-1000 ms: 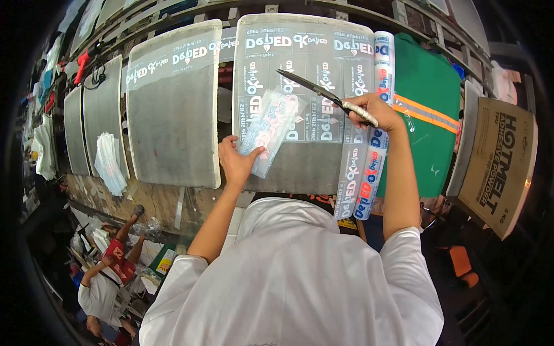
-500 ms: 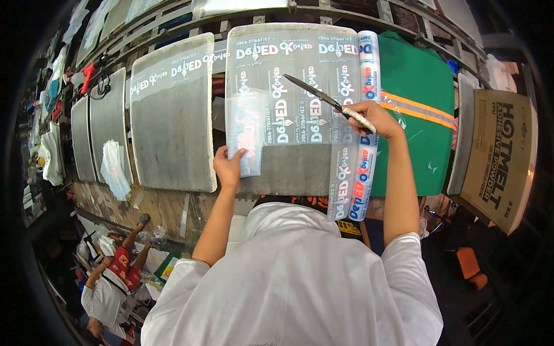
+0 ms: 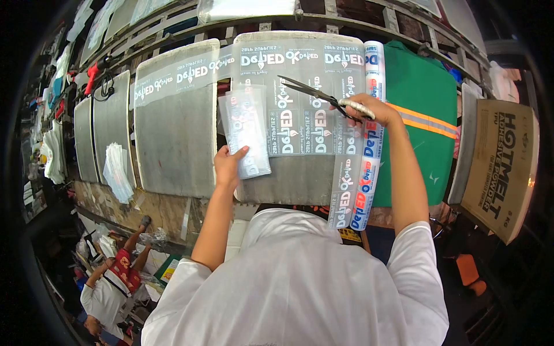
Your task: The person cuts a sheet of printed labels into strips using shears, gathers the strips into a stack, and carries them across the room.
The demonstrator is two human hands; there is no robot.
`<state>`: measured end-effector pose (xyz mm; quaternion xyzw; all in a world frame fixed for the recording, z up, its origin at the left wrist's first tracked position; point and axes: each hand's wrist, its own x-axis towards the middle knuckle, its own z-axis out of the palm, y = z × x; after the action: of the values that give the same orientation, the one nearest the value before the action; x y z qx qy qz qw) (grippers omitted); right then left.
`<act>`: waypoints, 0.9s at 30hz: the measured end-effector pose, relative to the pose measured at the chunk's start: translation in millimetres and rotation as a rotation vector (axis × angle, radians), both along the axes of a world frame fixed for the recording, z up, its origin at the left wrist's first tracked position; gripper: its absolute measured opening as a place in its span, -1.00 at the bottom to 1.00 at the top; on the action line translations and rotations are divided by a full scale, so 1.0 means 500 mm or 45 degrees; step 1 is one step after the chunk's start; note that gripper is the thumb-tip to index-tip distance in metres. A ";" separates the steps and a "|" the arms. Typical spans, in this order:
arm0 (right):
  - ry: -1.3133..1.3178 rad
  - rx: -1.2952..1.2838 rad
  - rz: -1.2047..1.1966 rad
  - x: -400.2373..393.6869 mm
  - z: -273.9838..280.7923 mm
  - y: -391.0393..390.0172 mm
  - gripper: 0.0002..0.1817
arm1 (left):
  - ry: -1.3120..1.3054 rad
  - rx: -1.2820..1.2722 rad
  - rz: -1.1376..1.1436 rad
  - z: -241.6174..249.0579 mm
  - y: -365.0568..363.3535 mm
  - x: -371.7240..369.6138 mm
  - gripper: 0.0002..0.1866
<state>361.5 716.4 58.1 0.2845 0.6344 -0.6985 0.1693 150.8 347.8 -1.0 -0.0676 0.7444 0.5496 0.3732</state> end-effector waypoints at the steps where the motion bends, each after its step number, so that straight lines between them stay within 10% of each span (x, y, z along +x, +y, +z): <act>1: 0.050 -0.002 0.118 -0.019 -0.005 0.015 -0.42 | -0.121 0.132 0.027 0.014 -0.007 -0.014 -0.67; 27: 0.064 -0.265 0.150 -0.217 -0.071 0.004 0.20 | -0.468 0.466 0.128 0.132 0.003 -0.033 -0.69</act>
<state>253.2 718.3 22.7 0.2100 0.5782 -0.7563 0.2229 134.5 349.2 65.0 -0.1348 0.5479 0.6714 0.4805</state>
